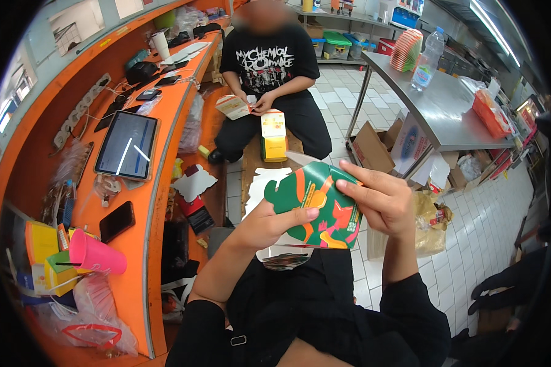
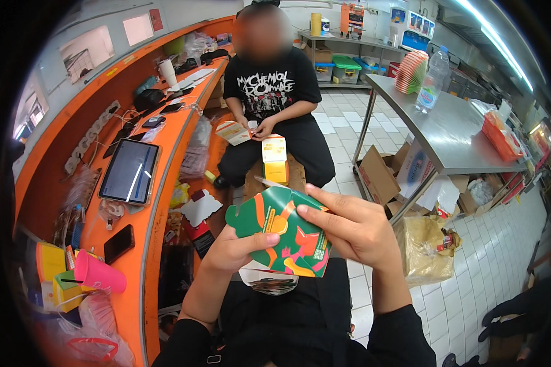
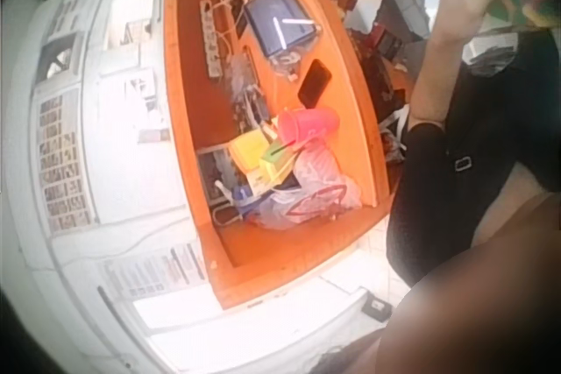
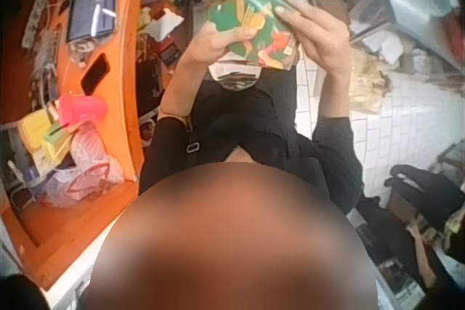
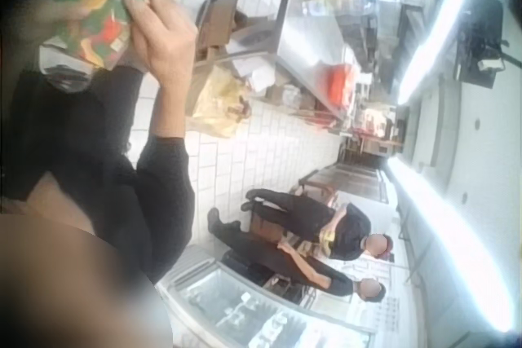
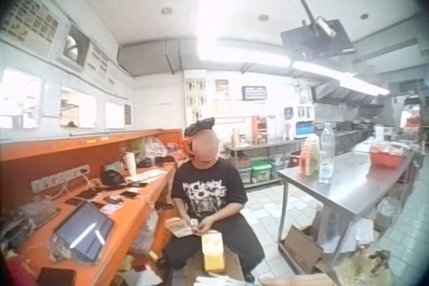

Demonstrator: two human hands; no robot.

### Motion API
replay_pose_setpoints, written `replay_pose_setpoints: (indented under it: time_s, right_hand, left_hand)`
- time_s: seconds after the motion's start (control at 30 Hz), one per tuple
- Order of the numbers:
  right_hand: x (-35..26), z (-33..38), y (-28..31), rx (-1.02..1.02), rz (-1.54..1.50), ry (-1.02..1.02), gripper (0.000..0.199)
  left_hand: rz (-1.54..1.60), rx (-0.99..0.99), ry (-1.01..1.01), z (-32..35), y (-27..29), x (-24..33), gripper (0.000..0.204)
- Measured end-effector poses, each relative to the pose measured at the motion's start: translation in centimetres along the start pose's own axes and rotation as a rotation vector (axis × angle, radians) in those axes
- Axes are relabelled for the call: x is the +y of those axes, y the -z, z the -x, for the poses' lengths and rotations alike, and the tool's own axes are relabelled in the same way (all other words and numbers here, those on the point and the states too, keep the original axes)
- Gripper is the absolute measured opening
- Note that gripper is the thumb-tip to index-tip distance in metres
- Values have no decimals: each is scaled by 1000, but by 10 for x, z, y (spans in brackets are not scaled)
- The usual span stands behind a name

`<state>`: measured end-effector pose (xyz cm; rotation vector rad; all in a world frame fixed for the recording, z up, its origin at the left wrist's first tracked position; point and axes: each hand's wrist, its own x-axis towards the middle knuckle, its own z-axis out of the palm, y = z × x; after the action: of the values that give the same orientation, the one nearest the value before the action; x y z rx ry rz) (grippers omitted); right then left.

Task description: The person repeatedly folds flat cardboard food containers into their final shape by hand, then places them into a stack. The person also briefly handles a printed receipt and places it on a display case.

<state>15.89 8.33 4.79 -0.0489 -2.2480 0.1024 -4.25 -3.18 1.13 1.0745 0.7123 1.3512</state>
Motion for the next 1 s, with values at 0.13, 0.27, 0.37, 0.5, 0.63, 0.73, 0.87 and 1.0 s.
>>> replay_pose_setpoints:
  time_s: [0.13, 0.27, 0.37, 0.5, 0.63, 0.73, 0.87, 1.0]
  right_hand:
    - [-7, 9, -7, 97, -745, -501, 29]
    - [-14, 19, -8, 184, -1104, -619, 31]
    - [-28, 17, -8, 312, -839, -442, 31]
    - [-52, 10, -5, 335, -665, -83, 12]
    - [-46, 6, -9, 35, -288, 12, 12]
    - [-33, 9, -18, -1, -316, 27, 14]
    - [-19, 8, -28, 245, -314, -75, 23]
    - [-2, -2, -32, 248, -313, -52, 44]
  left_hand:
    - [-141, -20, -105, 3, -3, 4, 40]
    - [-317, -114, -106, 10, -11, 9, 40]
    - [-215, -226, -153, 13, -18, 6, 48]
    - [512, -452, -273, 4, -15, -6, 74]
    - [735, -16, -15, -8, 2, -2, 62]
    - [67, 122, -216, -7, 4, -1, 51]
    - [-123, 116, -282, 0, 5, 3, 45]
    - [-81, 62, -234, -1, 7, -1, 51]
